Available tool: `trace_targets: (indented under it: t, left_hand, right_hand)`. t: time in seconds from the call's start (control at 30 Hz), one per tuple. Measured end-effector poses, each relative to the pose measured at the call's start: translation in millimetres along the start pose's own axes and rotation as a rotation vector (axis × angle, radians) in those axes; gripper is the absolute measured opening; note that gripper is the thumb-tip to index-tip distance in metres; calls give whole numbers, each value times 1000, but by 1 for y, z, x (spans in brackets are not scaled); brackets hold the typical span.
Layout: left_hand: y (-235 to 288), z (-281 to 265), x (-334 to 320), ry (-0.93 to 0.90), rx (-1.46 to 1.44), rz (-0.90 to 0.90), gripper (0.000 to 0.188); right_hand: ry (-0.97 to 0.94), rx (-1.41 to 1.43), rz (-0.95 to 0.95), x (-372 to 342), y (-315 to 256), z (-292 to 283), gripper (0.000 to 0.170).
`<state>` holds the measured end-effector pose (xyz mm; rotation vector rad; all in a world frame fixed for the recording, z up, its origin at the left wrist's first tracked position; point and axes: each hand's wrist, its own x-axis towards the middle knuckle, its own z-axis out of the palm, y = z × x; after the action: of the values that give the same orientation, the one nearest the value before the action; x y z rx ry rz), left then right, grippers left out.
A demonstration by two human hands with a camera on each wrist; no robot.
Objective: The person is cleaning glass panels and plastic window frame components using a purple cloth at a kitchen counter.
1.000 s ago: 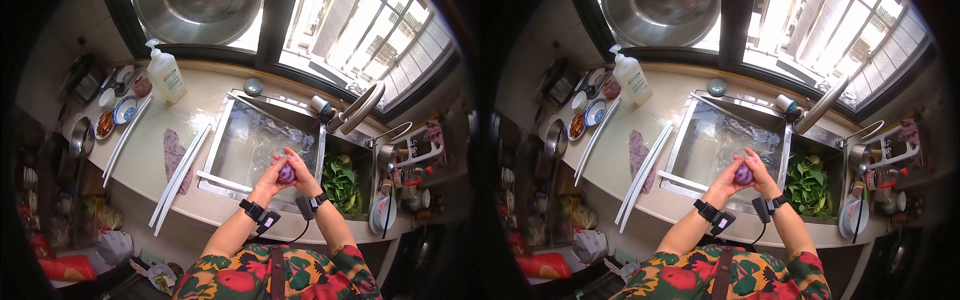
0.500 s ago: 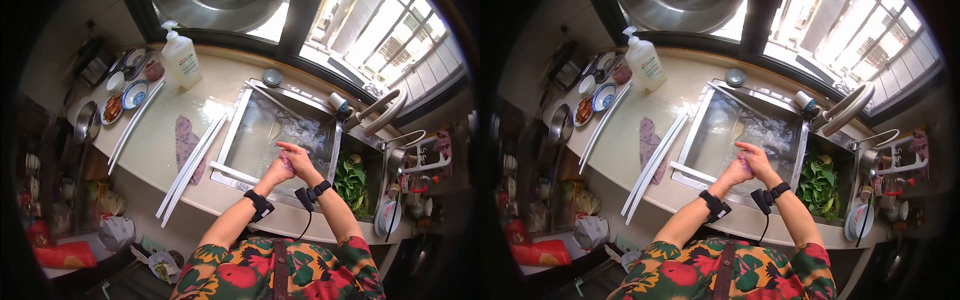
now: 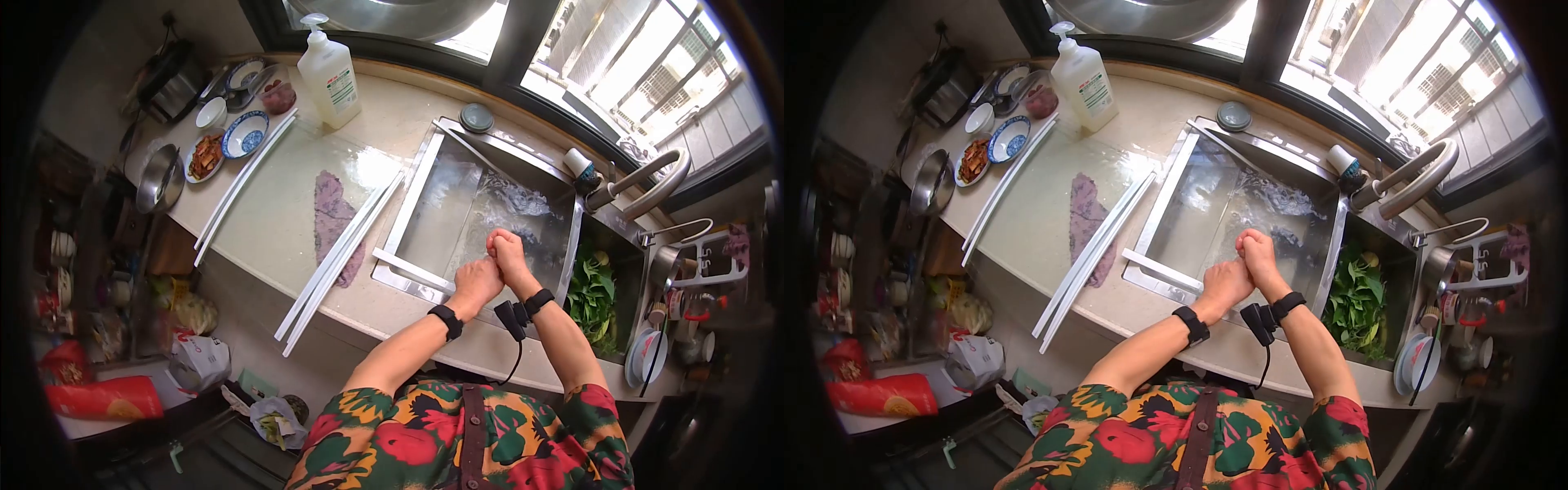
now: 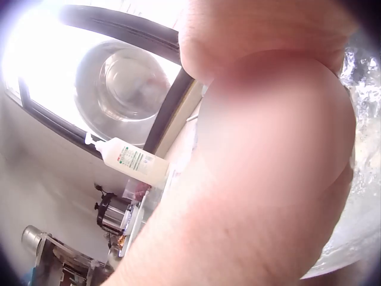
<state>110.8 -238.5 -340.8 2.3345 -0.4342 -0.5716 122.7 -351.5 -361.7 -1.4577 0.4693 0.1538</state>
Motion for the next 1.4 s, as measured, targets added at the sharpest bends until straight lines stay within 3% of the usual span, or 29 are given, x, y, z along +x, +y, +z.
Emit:
trace_targets:
  t: [0.03, 0.1, 0.17, 0.23, 0.27, 0.3, 0.33, 0.4, 0.5, 0.6, 0.67, 0.7, 0.73, 0.8, 0.87, 0.9, 0.93, 0.97, 1.0, 1.03, 1.2, 1.4]
  left_hand:
    - [-1, -5, -4, -34, -9, -16, 31]
    - [-20, -26, -23, 62, -246, 59, 46]
    - [-37, -69, -56, 136, -292, -76, 62]
    - [-74, -94, -90, 365, -313, -112, 57]
    - [-88, -104, -110, 590, 58, -46, 53]
    - [-92, -114, -130, 490, 201, -238, 48]
    - [-108, -105, -142, 495, 219, -243, 48]
    - [-145, -74, -158, 675, 727, -22, 45]
    - [-112, -33, -168, 671, 564, -59, 40]
    - [-69, 30, -166, 618, 530, 175, 35]
    - [-17, 49, -147, 444, 398, 330, 37]
    - [-3, 61, -132, 449, 402, 472, 33]
    - [1, 60, -122, 443, 406, 491, 33]
    - [14, 61, -99, 312, 136, 511, 27]
    - [-2, 29, -89, 532, 74, 489, 21]
    - [3, 0, -96, 664, 110, 363, 19]
    - [-23, -20, -91, 760, 173, 378, 18]
    - [-58, -35, -88, 727, 314, 240, 23]
    - [-98, -41, -88, 776, 640, 271, 29]
    - [-107, -41, -94, 703, 553, 199, 31]
    - [-44, 15, -130, 470, 617, 317, 34]
    - [37, 81, -122, 54, 353, 732, 39]
  right_hand:
    - [5, 7, 0, -10, -13, 10, 14]
    - [-39, 81, 33, -35, -38, 26, 15]
    - [-67, 40, 7, -50, -48, 27, 20]
    - [-121, 7, -3, -51, -41, 16, 26]
    - [-134, 16, -2, -53, -36, 8, 26]
    - [-135, 19, 17, -54, -30, 2, 25]
    - [-133, 25, 34, -56, -26, -4, 24]
    - [-139, 53, 54, -67, -18, -17, 22]
    - [-147, 49, 77, -81, -7, -39, 19]
    - [-144, 49, 88, -93, -5, -60, 19]
    - [-129, 59, 89, -97, -2, -72, 19]
    - [-128, 56, 72, -100, -5, -77, 19]
    - [-126, 50, 50, -103, -8, -83, 19]
    - [-101, 64, 32, -112, -17, -96, 19]
    - [-75, 41, -14, -127, -24, -114, 18]
    - [-65, 45, -20, -133, -26, -123, 18]
    - [-48, 58, -24, -137, -22, -132, 18]
    - [-32, 63, -24, -142, -18, -139, 18]
    - [-23, 66, -27, -145, -15, -145, 17]
    - [-6, 65, -14, -149, -11, -149, 17]
    - [46, 51, -5, -170, 3, -164, 17]
    - [118, 75, -43, -195, 8, -190, 19]
